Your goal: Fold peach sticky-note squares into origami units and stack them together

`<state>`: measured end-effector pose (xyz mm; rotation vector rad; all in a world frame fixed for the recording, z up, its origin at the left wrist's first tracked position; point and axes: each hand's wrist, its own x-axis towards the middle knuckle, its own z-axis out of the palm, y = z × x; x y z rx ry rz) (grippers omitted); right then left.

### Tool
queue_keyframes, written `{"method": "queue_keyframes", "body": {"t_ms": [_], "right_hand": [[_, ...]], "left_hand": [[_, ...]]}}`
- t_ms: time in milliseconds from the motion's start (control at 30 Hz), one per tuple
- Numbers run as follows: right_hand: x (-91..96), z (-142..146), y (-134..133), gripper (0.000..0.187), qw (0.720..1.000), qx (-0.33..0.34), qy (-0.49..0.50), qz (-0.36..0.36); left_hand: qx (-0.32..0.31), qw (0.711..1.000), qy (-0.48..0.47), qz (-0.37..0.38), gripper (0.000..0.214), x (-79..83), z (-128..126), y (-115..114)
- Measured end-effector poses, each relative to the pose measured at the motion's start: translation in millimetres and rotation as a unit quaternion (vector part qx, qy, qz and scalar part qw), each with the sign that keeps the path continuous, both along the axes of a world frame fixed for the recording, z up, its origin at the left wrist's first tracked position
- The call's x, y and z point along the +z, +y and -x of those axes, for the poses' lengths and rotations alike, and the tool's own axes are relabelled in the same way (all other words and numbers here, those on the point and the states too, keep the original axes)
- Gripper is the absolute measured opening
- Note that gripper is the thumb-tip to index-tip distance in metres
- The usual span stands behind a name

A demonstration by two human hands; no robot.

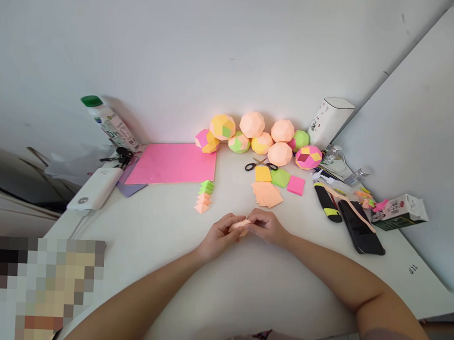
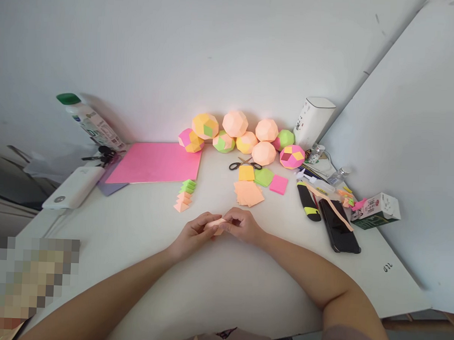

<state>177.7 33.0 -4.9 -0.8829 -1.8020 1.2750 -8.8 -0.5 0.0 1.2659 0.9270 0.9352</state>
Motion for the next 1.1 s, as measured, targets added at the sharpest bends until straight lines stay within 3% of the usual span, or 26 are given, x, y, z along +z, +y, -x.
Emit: {"method": "queue_keyframes", "body": {"t_ms": [133, 333, 700, 900, 1100], "right_hand": [[1.6, 0, -1, 0.022, 1.0, -0.007, 0.011, 0.029], [3.4, 0, -1, 0.023, 0.998, -0.017, 0.02, 0.065], [7.2, 0, -2, 0.018, 0.998, -0.032, 0.039, 0.037], [-1.1, 0, -1, 0.022, 0.992, -0.065, 0.026, 0.103], [4.0, 0, 0, 0.018, 0.995, -0.021, 0.039, 0.084]], "left_hand": [[-0.005, 0.998, 0.059, -0.017, 0.029, 3.9, 0, -2], [0.0, 0.998, 0.067, -0.022, 0.034, 10.5, -2, -4], [0.023, 0.995, 0.09, -0.03, 0.033, 9.5, -5, -4], [0.028, 0.995, 0.09, -0.031, 0.033, 9.6, -5, -4], [0.016, 0.993, 0.107, -0.045, 0.036, 9.8, -4, -5]]}}
